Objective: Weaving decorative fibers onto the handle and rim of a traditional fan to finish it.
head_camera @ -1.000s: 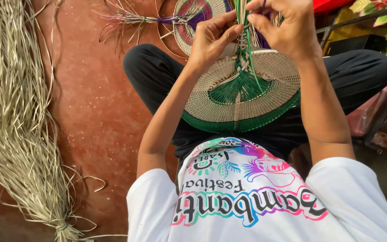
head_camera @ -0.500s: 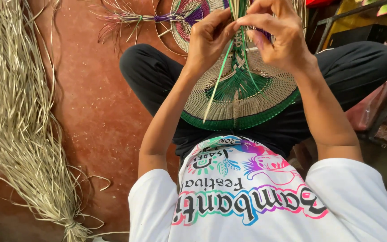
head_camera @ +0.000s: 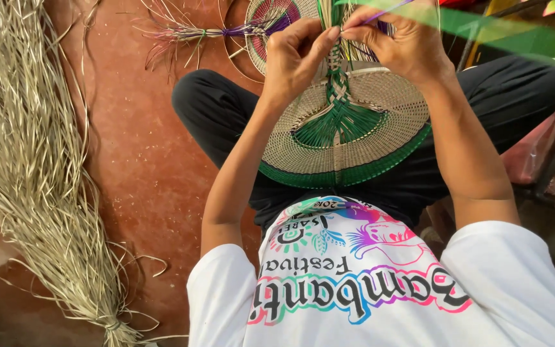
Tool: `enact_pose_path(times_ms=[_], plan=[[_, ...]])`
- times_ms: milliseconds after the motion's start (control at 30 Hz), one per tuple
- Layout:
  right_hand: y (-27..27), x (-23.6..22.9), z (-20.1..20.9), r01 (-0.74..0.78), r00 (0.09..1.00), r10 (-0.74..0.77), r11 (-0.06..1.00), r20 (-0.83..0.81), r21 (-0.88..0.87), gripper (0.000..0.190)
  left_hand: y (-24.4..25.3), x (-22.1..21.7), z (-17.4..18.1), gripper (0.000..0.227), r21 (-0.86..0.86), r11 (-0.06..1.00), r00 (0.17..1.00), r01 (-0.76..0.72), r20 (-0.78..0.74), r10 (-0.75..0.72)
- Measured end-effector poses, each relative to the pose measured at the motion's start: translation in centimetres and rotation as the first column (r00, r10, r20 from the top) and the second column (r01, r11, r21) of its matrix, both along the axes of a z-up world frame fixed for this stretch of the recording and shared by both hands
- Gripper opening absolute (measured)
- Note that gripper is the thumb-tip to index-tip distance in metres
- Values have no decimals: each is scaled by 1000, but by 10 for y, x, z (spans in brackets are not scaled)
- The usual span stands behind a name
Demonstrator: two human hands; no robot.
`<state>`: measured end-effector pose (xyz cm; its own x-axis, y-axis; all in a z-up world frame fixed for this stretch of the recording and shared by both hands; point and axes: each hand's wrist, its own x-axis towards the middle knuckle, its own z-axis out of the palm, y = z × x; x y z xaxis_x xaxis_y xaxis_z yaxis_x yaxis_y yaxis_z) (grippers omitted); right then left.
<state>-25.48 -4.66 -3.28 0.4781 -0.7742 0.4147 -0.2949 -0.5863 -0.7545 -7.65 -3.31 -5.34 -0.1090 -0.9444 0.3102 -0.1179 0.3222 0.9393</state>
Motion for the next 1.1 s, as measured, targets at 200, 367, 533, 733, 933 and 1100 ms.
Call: enact_pose_path(times_ms=[200,367,533,733,933,1100], plan=[[-5,-2,-5,9,1000,-8,996,19,-84,8,-4,-6,-17,31,127,982,989,141,-61,-134],[-6,1,2,79,997,-76,984,21,-157,6,-4,-9,-7,25,-5,995,995,104,6,-104],[11,2,18,-88,995,84,993,-51,-80,6,-3,-11,0,37,-6,999,999,41,-9,-41],[22,-8,39,-177,968,167,984,-189,-35,19,-2,-15,9,35,-163,984,994,-75,64,87],[16,-24,36,31,940,-71,992,-335,-124,18,-7,-19,32,24,-232,973,998,-2,61,17],[23,-39,71,-60,963,-116,786,242,616,16,-15,-32,32,20,-322,939,993,119,26,-117]])
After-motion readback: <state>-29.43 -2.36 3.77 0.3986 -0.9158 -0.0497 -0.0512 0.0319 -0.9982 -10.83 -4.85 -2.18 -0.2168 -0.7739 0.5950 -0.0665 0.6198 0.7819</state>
